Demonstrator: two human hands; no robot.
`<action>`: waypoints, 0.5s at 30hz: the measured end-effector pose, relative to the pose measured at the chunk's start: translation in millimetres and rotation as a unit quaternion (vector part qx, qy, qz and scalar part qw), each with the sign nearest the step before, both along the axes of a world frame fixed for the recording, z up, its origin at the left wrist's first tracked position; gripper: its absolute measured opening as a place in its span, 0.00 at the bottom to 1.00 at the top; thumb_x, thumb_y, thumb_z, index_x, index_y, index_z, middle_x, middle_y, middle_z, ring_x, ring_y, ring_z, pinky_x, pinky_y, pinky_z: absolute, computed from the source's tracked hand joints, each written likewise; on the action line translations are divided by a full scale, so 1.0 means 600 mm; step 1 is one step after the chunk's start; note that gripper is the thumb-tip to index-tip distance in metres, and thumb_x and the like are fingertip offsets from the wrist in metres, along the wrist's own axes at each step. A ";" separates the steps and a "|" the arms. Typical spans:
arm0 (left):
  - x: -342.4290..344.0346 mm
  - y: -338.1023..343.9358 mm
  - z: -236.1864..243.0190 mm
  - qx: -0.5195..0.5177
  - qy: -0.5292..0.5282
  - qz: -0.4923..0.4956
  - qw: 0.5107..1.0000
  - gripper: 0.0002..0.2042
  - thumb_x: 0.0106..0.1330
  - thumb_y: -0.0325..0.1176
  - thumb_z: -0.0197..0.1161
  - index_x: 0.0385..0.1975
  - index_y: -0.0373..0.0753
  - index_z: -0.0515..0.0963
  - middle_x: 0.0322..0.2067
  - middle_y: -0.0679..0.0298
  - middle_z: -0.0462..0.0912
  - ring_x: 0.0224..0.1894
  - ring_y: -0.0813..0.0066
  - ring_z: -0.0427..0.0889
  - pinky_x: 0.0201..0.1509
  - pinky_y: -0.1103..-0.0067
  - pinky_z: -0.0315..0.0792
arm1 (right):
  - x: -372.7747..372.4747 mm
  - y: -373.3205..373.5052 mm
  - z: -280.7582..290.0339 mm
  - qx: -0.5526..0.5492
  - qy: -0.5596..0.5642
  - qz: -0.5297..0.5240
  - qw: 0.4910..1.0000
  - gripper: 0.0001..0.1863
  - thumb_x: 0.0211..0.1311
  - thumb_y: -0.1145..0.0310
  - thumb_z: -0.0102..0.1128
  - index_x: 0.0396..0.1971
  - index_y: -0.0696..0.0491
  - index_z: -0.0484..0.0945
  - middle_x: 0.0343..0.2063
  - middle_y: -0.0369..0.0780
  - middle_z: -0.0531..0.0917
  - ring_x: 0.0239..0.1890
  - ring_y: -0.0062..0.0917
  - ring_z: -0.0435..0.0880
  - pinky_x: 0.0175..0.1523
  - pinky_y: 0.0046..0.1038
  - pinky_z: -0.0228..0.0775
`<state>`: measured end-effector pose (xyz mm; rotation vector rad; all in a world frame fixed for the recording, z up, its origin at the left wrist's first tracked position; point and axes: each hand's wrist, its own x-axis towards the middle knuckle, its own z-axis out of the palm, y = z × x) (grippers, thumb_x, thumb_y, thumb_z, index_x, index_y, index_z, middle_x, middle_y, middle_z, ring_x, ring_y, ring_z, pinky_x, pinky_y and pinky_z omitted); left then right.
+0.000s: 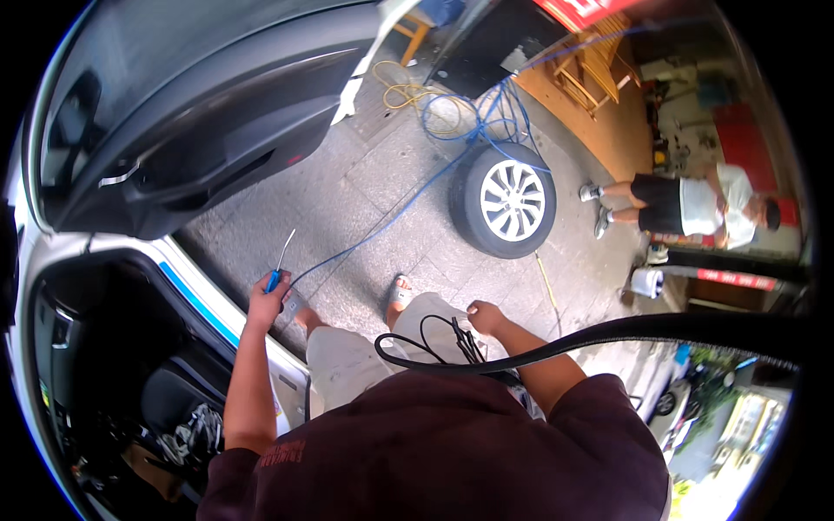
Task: The person uses an air hose to spray the interior trim of a car door, then coils the hose. They pick up a car tire and carry it to a tire changing machine, where they place it on the stand and manipulate the wheel rim.
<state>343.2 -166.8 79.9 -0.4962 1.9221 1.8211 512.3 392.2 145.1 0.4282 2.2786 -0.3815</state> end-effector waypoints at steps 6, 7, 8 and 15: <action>-0.072 0.341 0.346 -0.057 0.121 -0.044 0.990 0.09 0.73 0.35 0.64 0.45 0.38 0.83 0.33 0.67 0.84 0.36 0.81 0.81 0.39 0.80 0.74 | -0.010 0.105 0.028 -0.168 0.102 -0.243 0.950 0.18 0.64 0.61 0.58 0.50 0.52 0.83 0.42 0.48 0.88 0.46 0.38 0.87 0.54 0.35 0.77; -0.072 0.391 0.385 -0.034 0.128 -0.035 0.991 0.09 0.73 0.36 0.63 0.46 0.39 0.82 0.33 0.66 0.84 0.36 0.80 0.81 0.38 0.80 0.75 | -0.005 0.125 0.042 -0.179 0.105 -0.280 0.937 0.18 0.64 0.61 0.58 0.50 0.53 0.83 0.42 0.48 0.88 0.46 0.37 0.87 0.55 0.35 0.77; -0.072 0.436 0.415 -0.010 0.134 -0.027 0.991 0.10 0.74 0.36 0.63 0.48 0.40 0.81 0.34 0.66 0.84 0.36 0.79 0.81 0.37 0.80 0.75 | 0.003 0.141 0.055 -0.191 0.108 -0.317 0.923 0.18 0.64 0.61 0.58 0.51 0.53 0.83 0.42 0.48 0.88 0.46 0.36 0.87 0.55 0.35 0.77; -0.084 0.677 0.580 0.198 0.178 -0.050 0.963 0.15 0.74 0.30 0.60 0.58 0.40 0.72 0.45 0.65 0.81 0.54 0.70 0.80 0.48 0.71 0.77 | -0.014 0.229 0.146 -0.198 0.155 -0.275 0.928 0.29 0.60 0.64 0.66 0.63 0.52 0.73 0.51 0.48 0.84 0.51 0.39 0.85 0.59 0.36 0.76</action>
